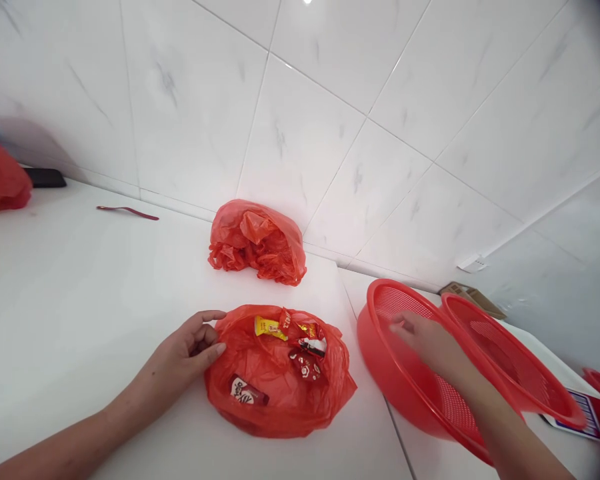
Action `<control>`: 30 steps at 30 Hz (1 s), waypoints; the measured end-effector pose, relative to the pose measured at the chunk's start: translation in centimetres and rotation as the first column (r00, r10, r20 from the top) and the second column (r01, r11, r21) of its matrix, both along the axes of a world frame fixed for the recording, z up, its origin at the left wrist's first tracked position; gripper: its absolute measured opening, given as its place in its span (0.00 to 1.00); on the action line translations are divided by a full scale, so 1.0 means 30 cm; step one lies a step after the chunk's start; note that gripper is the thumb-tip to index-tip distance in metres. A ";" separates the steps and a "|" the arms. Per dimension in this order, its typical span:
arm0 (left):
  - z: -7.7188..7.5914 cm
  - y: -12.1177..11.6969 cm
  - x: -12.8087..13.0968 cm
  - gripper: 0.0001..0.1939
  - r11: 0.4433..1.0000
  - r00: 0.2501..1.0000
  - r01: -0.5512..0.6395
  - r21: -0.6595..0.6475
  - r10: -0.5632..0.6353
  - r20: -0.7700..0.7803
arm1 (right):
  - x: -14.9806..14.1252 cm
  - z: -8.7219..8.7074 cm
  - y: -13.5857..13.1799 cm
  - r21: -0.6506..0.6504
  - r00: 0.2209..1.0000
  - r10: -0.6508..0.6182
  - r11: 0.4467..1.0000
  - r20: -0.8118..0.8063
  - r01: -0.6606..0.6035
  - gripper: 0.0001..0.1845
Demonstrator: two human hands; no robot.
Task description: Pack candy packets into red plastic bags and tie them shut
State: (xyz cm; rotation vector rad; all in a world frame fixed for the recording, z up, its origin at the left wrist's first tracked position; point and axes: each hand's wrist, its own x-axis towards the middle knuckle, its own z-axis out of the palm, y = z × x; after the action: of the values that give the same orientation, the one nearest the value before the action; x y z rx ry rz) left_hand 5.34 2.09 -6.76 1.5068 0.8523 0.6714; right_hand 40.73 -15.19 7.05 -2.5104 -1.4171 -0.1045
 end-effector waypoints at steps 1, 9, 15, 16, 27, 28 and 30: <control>0.001 -0.002 0.000 0.25 1.000 1.000 0.004 0.001 -0.004 0.003 | -0.042 0.010 0.007 -0.013 1.000 -0.003 1.000 0.001 0.003 0.15; 0.047 -0.009 -0.002 0.23 0.989 0.996 -0.021 0.148 0.033 -0.081 | -0.340 -0.122 0.027 0.011 0.996 0.089 0.996 -0.012 -0.089 0.23; 0.114 -0.017 0.020 0.34 0.935 0.963 0.022 0.353 0.075 -0.260 | -0.337 -0.183 0.084 0.053 0.959 0.073 0.997 -0.274 -0.060 0.21; 0.130 -0.018 0.023 0.33 0.930 0.959 0.070 0.361 0.037 -0.281 | -0.331 -0.168 0.089 0.116 0.937 0.092 0.992 -0.337 -0.056 0.21; 0.447 0.021 0.000 0.17 0.918 0.965 -0.247 0.310 0.205 0.162 | -0.287 0.059 0.114 0.822 0.700 0.436 0.371 -0.565 0.432 0.12; 0.471 0.015 -0.003 0.14 0.911 0.959 -0.266 0.315 0.218 0.179 | -0.287 0.056 0.118 0.825 0.703 0.432 0.328 -0.565 0.461 0.11; 0.507 0.003 -0.005 0.08 0.884 0.947 -0.308 0.351 0.251 0.199 | -0.281 0.041 0.129 0.826 0.694 0.455 0.229 -0.558 0.515 0.10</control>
State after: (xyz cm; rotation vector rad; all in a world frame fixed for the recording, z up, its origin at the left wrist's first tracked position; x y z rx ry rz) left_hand 5.18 2.19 8.44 1.6629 0.8677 1.2059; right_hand 32.30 -11.33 8.29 -1.1353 -0.5121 0.0160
